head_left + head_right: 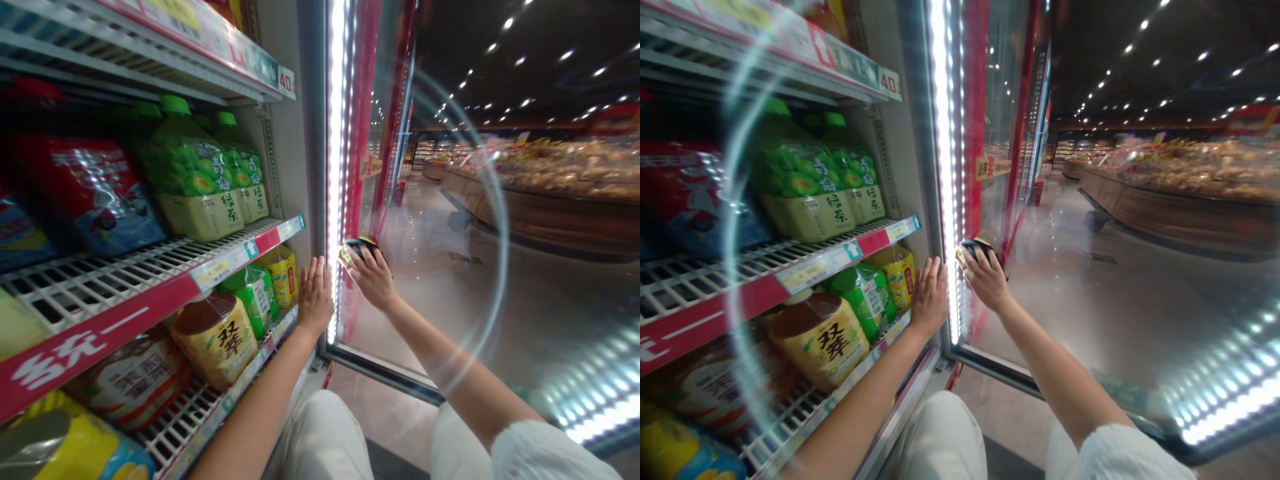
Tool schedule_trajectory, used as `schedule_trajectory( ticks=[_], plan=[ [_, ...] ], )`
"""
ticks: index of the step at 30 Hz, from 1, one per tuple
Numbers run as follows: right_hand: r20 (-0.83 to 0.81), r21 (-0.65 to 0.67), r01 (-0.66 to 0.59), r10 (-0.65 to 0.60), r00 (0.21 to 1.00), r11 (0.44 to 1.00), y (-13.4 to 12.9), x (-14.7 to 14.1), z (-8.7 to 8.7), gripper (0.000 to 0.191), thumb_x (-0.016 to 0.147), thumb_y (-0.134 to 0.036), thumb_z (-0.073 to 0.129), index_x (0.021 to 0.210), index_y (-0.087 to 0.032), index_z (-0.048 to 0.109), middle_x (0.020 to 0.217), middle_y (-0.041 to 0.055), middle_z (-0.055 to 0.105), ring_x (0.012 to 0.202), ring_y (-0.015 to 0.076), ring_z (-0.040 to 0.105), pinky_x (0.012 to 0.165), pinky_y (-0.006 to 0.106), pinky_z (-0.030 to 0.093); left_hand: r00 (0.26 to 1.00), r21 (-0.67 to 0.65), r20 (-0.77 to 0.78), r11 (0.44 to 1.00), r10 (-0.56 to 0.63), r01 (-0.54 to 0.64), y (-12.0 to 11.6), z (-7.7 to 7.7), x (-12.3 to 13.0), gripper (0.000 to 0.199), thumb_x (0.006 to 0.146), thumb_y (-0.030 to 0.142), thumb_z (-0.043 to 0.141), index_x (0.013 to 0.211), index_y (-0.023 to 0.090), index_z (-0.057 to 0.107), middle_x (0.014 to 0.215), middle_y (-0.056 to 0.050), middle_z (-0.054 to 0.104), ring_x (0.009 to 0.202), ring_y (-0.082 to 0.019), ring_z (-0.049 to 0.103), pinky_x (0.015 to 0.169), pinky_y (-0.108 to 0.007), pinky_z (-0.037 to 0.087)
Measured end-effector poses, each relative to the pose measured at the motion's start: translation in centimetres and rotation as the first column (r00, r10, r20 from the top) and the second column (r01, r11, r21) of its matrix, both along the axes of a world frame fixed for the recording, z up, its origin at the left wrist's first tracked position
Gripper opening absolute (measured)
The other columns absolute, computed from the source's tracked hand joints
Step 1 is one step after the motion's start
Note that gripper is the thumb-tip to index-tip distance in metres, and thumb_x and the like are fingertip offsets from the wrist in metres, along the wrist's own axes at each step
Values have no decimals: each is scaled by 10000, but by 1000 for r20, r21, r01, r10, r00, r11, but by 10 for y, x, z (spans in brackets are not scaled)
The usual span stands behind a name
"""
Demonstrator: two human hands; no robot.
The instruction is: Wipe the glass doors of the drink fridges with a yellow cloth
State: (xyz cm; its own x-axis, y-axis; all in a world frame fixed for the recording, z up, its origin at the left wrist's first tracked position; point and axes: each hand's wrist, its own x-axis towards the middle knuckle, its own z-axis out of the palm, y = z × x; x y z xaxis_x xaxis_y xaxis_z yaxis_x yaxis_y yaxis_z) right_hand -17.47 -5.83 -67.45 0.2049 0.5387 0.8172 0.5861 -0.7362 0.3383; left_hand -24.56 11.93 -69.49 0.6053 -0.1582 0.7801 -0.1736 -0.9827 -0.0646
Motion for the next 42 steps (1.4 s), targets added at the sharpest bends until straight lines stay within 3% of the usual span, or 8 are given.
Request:
schedule_trajectory(
  ticks=[4,11,14,18,24,31,38,42],
  plan=[
    [-69,120,41,-32,997,992,7,4,10,493,1027,-209,517,1512,-294,525,1615,77,473,1485,338,402,1224,613,284,1000,-16,-1,1000,7,-7,-4,3,2,585,961,79,438,1544,124,418,1629,-179,421,1584,-293,237,1289,-546,265],
    [4,-229,-52,54,999,972,-2,-13,-71,317,995,-194,570,1278,-213,713,1433,42,661,1328,273,575,1110,482,480,1000,9,0,1000,-19,19,-9,-1,-5,630,962,95,446,1585,126,361,1647,-187,384,1588,-301,218,1290,-546,264],
    [36,-207,-32,41,999,978,-15,-14,-53,359,1009,-194,549,1336,-247,688,1468,21,635,1330,267,571,1117,468,469,999,13,11,999,-37,36,-11,-1,-6,624,960,97,448,1579,120,374,1641,-191,395,1586,-303,226,1290,-546,265],
    [-7,70,116,-116,993,991,-42,-19,-21,530,1016,-190,530,1518,-359,521,1565,23,540,1411,307,493,1180,537,378,999,3,10,999,-40,40,-14,-3,-5,598,953,81,442,1550,108,419,1638,-196,397,1588,-309,220,1288,-553,267],
    [-53,141,153,-147,988,978,-61,-38,-57,608,994,-161,504,1560,-378,458,1487,48,617,1352,327,541,1173,546,386,996,-28,-2,996,-84,84,-33,-18,0,737,946,98,457,1641,149,219,1664,-164,362,1594,-299,200,1283,-556,273],
    [13,116,160,-163,987,980,-91,-27,-14,590,1004,-205,540,1550,-415,460,1562,17,541,1434,314,462,1217,550,341,990,-69,-40,989,-136,133,-74,-27,6,891,922,103,495,1668,185,13,1712,-148,245,1603,-281,162,1300,-538,241],
    [-30,230,234,-234,972,945,-113,-51,-65,612,983,-165,514,1554,-382,471,1475,80,613,1419,363,460,1202,605,354,976,-80,-40,974,-214,211,-96,-29,13,916,927,117,514,1663,195,-25,1734,-171,144,1605,-312,113,1281,-568,267],
    [-56,114,170,-165,985,979,-116,-47,-43,614,993,-189,534,1554,-425,451,1524,21,577,1411,318,481,1223,555,352,974,-113,-16,969,-224,221,-112,-24,15,940,909,111,541,1665,197,-11,1739,-167,106,1608,-311,82,1290,-557,246]
  ],
)
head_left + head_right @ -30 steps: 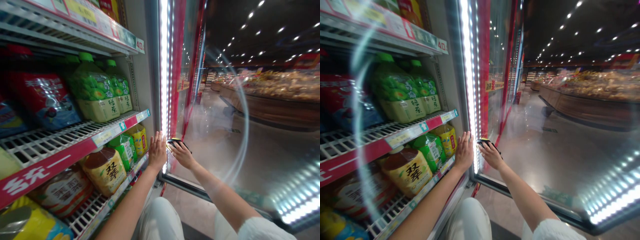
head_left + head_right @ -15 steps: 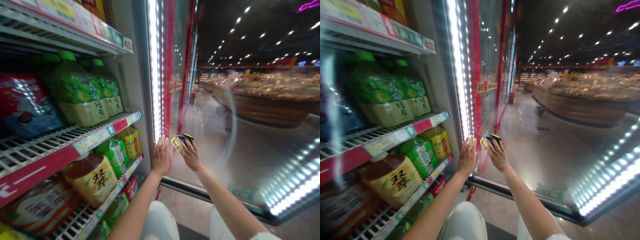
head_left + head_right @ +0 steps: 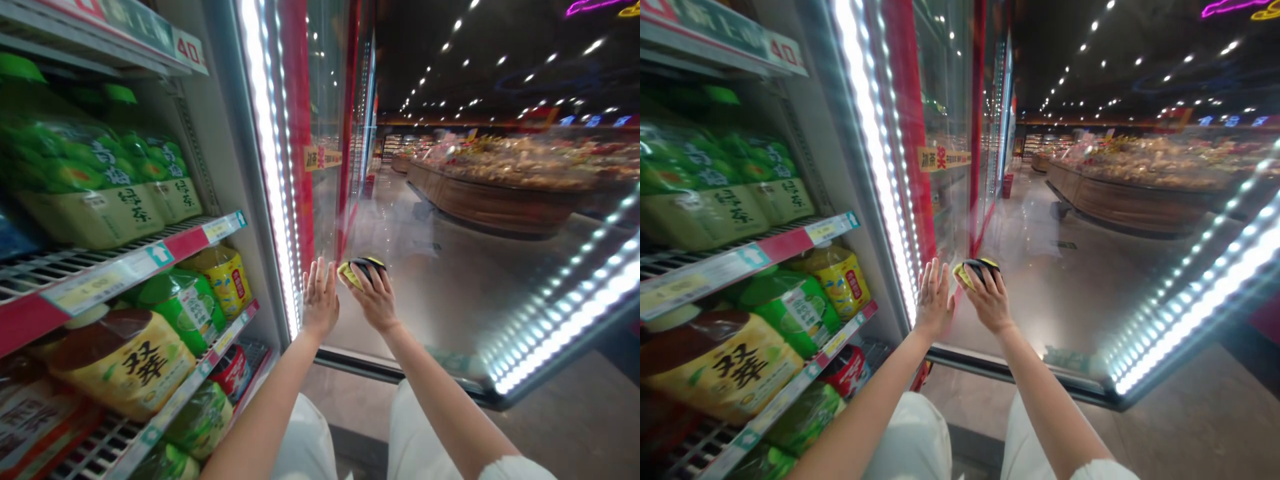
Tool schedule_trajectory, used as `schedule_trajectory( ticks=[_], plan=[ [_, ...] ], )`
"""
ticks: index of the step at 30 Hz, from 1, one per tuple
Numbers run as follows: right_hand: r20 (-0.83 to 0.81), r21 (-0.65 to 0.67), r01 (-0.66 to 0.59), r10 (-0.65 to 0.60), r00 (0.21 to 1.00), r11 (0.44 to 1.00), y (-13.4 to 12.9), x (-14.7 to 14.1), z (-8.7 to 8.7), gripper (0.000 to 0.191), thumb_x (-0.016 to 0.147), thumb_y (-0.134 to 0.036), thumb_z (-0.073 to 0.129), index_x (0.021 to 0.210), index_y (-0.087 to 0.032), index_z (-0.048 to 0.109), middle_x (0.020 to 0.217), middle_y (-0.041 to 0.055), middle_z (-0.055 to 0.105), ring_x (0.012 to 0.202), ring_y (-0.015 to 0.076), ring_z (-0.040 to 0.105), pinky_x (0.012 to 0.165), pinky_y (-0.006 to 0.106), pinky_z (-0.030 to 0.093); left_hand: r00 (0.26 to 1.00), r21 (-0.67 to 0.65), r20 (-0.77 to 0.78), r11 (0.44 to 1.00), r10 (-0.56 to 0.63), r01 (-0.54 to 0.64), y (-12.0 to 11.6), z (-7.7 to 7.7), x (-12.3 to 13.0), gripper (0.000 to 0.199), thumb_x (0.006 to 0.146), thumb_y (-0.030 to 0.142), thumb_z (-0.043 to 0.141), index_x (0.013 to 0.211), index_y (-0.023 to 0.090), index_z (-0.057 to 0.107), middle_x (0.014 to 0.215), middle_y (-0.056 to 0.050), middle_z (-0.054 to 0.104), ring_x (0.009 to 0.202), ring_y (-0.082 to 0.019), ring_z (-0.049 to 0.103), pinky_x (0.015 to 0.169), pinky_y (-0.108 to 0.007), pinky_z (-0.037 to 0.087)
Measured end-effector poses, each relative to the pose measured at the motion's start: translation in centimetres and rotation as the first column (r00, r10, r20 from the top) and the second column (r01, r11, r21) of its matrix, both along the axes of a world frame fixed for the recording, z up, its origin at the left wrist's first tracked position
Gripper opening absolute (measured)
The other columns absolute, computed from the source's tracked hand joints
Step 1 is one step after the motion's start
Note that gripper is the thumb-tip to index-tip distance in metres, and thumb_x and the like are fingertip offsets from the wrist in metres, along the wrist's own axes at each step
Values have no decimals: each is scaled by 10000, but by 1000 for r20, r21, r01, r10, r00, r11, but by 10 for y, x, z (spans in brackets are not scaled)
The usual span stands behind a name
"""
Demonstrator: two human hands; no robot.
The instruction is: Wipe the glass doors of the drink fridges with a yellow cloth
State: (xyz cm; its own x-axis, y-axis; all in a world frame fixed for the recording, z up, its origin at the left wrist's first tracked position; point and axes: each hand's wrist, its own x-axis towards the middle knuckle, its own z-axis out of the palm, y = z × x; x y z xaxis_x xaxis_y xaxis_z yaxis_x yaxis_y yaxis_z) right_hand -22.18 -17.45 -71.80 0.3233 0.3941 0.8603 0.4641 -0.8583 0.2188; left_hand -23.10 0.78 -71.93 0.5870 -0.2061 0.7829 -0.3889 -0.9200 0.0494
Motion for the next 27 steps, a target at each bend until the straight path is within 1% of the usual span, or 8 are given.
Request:
schedule_trajectory(
  ticks=[4,7,11,14,17,21,24,27],
  plan=[
    [54,230,83,-98,994,970,-29,4,24,602,985,-174,541,1532,-419,489,1581,61,504,1479,390,386,1210,656,313,1000,-15,-8,999,-30,30,-17,0,1,946,903,122,564,1665,183,7,1739,-171,100,1609,-309,81,1292,-550,241],
    [92,349,150,-193,977,925,-42,-6,1,619,972,-157,542,1537,-401,486,1587,92,476,1505,412,332,1181,682,338,999,-19,13,999,-46,46,-26,-2,1,947,906,129,569,1665,186,6,1737,-170,112,1608,-312,81,1289,-566,233],
    [27,220,184,-195,981,958,-38,-14,-20,609,965,-169,571,1512,-430,510,1530,43,541,1482,331,374,1230,584,322,996,-21,16,996,-92,92,-37,-1,3,966,906,133,568,1665,207,-25,1743,-150,69,1607,-317,71,1289,-576,225],
    [36,107,157,-162,986,982,-50,-8,5,556,978,-200,586,1463,-472,557,1507,-8,574,1448,280,416,1249,503,312,993,-32,-1,992,-119,119,-52,1,5,1000,882,104,582,1665,225,-29,1745,-137,44,1606,-329,62,1287,-598,215],
    [87,195,204,-224,971,959,-78,-5,25,533,989,-213,575,1465,-454,563,1545,14,531,1466,306,395,1231,534,331,989,-47,4,988,-146,146,-70,2,6,1011,870,85,590,1666,224,-17,1745,-140,45,1606,-331,52,1284,-608,214],
    [82,403,287,-347,934,869,-103,-16,-4,527,989,-184,549,1470,-397,575,1587,79,448,1497,358,344,1176,594,392,983,-31,40,983,-179,180,-90,-2,6,971,892,92,568,1667,222,-3,1746,-139,65,1609,-323,64,1284,-600,221],
    [45,344,296,-330,943,891,-101,-23,-27,517,981,-173,559,1440,-407,604,1546,71,482,1496,350,338,1185,592,389,982,-27,51,983,-182,184,-101,-3,5,974,891,113,581,1666,194,-4,1743,-162,67,1608,-336,72,1279,-597,239],
    [23,225,277,-289,957,934,-106,-18,-7,517,975,-175,580,1404,-460,623,1509,27,532,1476,319,368,1216,556,361,984,-33,62,985,-169,171,-112,-2,5,990,891,125,590,1661,156,-31,1732,-194,116,1606,-340,84,1283,-595,234]
  ],
)
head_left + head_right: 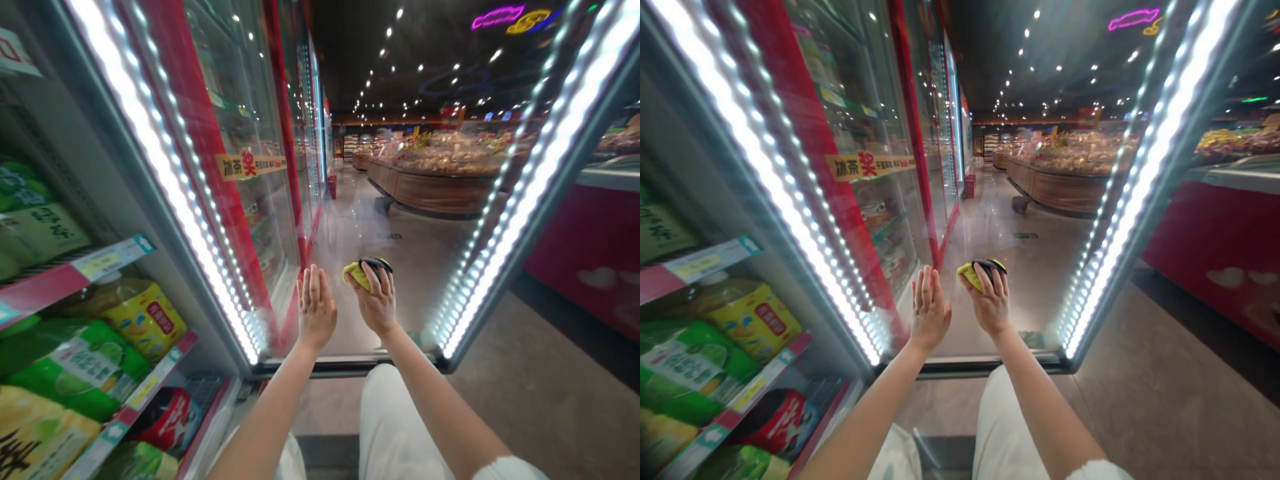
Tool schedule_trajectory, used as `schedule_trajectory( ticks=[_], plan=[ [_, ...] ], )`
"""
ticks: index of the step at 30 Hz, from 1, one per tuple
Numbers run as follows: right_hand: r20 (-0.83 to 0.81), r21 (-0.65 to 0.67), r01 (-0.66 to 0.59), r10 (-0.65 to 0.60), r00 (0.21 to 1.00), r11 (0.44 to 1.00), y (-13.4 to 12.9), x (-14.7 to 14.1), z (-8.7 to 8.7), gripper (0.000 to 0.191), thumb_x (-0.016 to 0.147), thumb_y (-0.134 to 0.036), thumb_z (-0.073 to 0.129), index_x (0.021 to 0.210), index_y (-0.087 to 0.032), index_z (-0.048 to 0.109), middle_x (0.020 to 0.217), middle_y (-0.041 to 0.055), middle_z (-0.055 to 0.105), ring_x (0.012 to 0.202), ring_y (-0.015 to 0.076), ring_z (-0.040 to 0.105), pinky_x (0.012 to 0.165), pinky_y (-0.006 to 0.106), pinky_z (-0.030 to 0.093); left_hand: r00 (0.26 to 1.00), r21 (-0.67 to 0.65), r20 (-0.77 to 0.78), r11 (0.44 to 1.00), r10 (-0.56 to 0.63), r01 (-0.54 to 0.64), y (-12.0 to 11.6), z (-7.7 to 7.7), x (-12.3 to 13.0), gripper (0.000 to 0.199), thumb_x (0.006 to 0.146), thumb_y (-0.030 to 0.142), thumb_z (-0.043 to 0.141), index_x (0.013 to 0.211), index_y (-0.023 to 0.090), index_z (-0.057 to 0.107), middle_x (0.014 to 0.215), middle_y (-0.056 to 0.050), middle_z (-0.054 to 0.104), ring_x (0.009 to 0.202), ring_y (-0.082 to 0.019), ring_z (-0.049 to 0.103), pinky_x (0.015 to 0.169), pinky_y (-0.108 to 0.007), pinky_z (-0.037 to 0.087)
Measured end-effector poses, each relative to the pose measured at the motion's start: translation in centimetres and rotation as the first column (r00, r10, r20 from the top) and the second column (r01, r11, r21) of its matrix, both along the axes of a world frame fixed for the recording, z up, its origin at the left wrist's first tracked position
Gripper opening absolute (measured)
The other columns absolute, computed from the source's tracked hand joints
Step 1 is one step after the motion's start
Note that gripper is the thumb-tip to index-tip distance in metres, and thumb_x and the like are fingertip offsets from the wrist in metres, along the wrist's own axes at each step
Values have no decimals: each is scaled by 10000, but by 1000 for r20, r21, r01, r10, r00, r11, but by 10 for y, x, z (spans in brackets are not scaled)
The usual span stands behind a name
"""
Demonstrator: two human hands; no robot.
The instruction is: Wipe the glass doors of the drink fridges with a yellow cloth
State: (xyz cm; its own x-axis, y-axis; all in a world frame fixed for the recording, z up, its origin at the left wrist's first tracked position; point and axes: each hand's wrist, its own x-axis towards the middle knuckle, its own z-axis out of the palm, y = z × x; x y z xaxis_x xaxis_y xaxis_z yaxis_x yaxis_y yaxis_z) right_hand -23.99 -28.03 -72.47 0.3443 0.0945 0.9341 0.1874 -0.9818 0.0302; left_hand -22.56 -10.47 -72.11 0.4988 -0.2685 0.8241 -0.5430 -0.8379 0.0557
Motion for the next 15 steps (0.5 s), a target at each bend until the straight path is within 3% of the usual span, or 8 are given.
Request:
schedule_trajectory(
  ticks=[3,5,8,11,13,15],
  plan=[
    [39,40,15,-17,999,999,-24,8,35,504,985,-183,571,1402,-462,625,1545,18,502,1482,318,366,1216,548,365,1000,-5,0,1000,-19,19,-15,0,0,997,897,135,596,1658,149,-49,1727,-208,136,1606,-345,78,1280,-602,239],
    [108,147,43,-59,992,988,-42,8,40,480,997,-182,549,1402,-424,636,1584,38,452,1498,327,349,1201,551,388,999,-7,-4,999,-38,38,-26,0,-1,991,902,142,595,1659,160,-44,1730,-204,123,1606,-350,59,1274,-613,249],
    [157,277,77,-124,980,958,-54,-1,13,474,1001,-155,514,1404,-366,648,1634,69,373,1517,343,323,1185,563,409,998,21,-2,998,-63,63,-38,-3,-3,969,902,131,584,1665,189,-11,1733,-180,138,1608,-343,46,1278,-613,239],
    [109,248,86,-116,987,965,-46,-10,-18,504,983,-136,522,1417,-364,637,1635,68,376,1521,349,310,1185,566,409,995,61,20,994,-95,93,-46,-3,-5,946,904,130,578,1667,180,20,1724,-176,188,1609,-326,69,1290,-589,226],
    [65,155,64,-75,995,986,-42,-10,-18,531,966,-139,555,1414,-417,627,1602,35,434,1509,334,328,1202,558,387,994,75,38,992,-105,102,-50,-2,-4,937,905,133,578,1666,166,32,1717,-178,213,1610,-318,88,1295,-577,220],
    [28,85,38,-41,999,996,-47,-5,-4,551,959,-150,580,1411,-464,614,1578,3,468,1497,316,346,1223,550,356,992,79,55,991,-113,108,-55,1,-3,938,902,127,580,1665,159,37,1711,-177,237,1609,-312,103,1300,-572,212]
  ],
)
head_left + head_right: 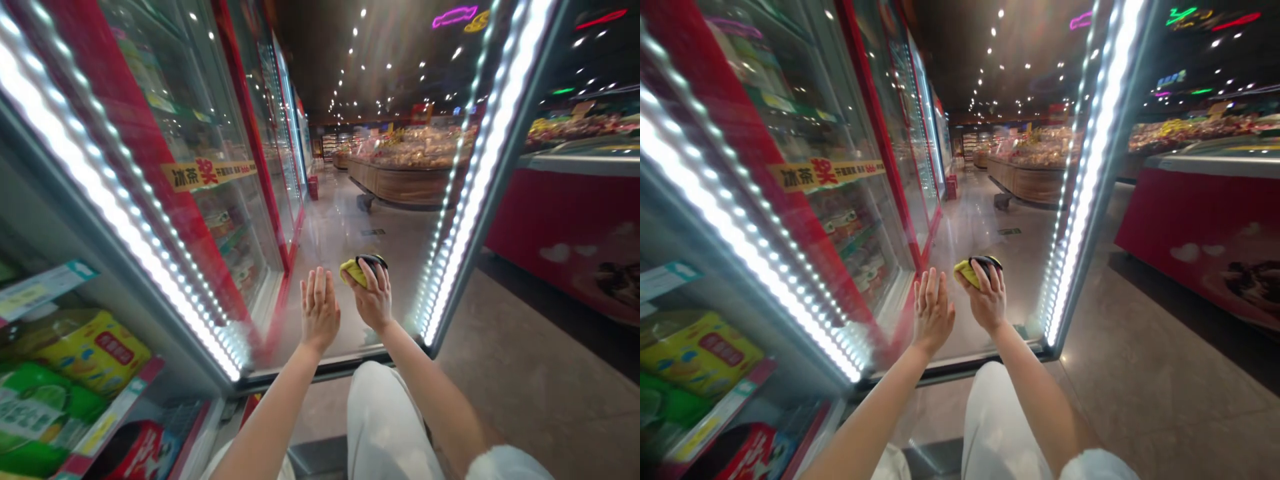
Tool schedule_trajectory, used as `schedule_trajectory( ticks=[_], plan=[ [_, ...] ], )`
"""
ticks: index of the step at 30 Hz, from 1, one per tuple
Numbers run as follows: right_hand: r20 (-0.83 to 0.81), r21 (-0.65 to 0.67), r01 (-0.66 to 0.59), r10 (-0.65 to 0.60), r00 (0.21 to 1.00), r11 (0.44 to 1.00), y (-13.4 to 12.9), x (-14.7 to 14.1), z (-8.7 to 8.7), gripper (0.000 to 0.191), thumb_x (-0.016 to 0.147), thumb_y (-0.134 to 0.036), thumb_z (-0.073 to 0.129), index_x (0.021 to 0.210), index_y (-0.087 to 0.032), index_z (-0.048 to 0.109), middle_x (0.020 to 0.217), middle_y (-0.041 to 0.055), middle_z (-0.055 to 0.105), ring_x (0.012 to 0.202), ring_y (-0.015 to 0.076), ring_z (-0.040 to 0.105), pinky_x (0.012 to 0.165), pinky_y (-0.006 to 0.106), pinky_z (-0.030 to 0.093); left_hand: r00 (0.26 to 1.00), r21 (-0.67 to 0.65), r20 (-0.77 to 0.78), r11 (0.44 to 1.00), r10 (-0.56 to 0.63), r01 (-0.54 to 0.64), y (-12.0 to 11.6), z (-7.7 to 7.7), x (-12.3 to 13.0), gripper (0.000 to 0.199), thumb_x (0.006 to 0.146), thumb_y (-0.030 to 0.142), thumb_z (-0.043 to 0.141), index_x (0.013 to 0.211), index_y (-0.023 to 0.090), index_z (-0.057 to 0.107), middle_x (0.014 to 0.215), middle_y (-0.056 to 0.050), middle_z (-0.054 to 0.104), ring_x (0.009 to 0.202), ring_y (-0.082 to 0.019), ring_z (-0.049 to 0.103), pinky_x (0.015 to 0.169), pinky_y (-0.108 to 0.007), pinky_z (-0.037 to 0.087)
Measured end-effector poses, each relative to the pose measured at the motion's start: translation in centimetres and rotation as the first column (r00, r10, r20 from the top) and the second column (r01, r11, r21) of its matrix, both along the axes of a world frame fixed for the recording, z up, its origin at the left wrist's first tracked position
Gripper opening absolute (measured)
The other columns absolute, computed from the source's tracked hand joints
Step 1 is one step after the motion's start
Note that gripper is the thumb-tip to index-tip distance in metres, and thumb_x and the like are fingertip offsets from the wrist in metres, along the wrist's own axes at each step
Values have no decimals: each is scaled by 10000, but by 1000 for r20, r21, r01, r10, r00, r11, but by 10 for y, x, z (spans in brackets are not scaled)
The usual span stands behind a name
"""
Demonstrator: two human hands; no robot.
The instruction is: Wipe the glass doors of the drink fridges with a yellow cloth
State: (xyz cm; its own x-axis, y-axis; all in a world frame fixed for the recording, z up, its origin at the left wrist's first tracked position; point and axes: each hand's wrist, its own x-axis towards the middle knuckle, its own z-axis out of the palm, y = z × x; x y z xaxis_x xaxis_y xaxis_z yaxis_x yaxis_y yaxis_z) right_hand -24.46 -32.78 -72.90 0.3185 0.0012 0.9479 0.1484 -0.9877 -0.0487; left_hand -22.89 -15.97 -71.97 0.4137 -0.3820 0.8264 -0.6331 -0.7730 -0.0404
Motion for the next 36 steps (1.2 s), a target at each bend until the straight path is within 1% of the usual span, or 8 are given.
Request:
schedule_trajectory(
  ticks=[4,7,11,14,17,24,31,36],
  plan=[
    [53,161,73,-82,995,984,-32,10,17,521,985,-182,543,1448,-415,592,1654,26,345,1522,334,293,1216,566,356,1000,-1,21,1000,-12,12,-10,4,1,948,893,126,601,1664,144,50,1696,-192,271,1604,-328,122,1295,-593,213],
    [87,302,141,-174,981,943,-43,6,-11,536,997,-178,489,1496,-367,545,1696,61,232,1536,353,254,1188,592,390,999,21,38,999,-30,30,-14,3,1,918,901,121,593,1665,168,86,1702,-185,254,1599,-333,141,1290,-595,230],
    [14,234,150,-158,987,961,-37,-1,-41,603,959,-130,511,1498,-398,534,1686,45,270,1534,342,266,1192,574,398,994,71,57,994,-92,88,-20,1,3,916,894,87,572,1665,183,88,1712,-165,233,1598,-310,148,1300,-563,222],
    [14,138,100,-103,995,985,-50,4,-22,570,939,-142,567,1433,-425,600,1648,17,355,1524,325,291,1223,556,357,989,101,57,986,-137,131,-30,0,5,911,888,79,566,1665,183,101,1713,-155,231,1601,-293,135,1308,-537,205],
    [62,205,118,-133,989,972,-80,10,0,477,966,-184,553,1395,-373,642,1635,56,361,1509,321,318,1213,566,365,987,116,34,981,-160,155,-45,0,4,919,882,76,562,1666,189,96,1713,-146,236,1600,-288,134,1312,-530,190],
    [72,387,194,-239,968,902,-94,1,-21,484,1023,-215,465,1503,-250,517,1628,192,327,1492,349,352,1125,630,423,984,95,-17,980,-177,178,-71,-4,3,958,872,82,578,1668,215,63,1721,-142,204,1597,-312,149,1304,-562,195],
    [56,281,127,-149,987,951,-123,13,53,446,1003,-212,501,1425,-304,609,1643,106,334,1515,294,332,1197,530,386,970,111,-6,964,-243,242,-90,-3,8,950,868,62,558,1668,211,68,1729,-132,185,1601,-295,140,1301,-525,229],
    [71,352,126,-161,984,928,-123,7,25,451,1011,-192,466,1443,-237,586,1638,160,323,1510,296,356,1179,507,415,972,108,-11,966,-234,234,-99,-5,7,962,860,68,580,1668,200,74,1722,-151,197,1600,-303,136,1301,-528,228]
  ],
)
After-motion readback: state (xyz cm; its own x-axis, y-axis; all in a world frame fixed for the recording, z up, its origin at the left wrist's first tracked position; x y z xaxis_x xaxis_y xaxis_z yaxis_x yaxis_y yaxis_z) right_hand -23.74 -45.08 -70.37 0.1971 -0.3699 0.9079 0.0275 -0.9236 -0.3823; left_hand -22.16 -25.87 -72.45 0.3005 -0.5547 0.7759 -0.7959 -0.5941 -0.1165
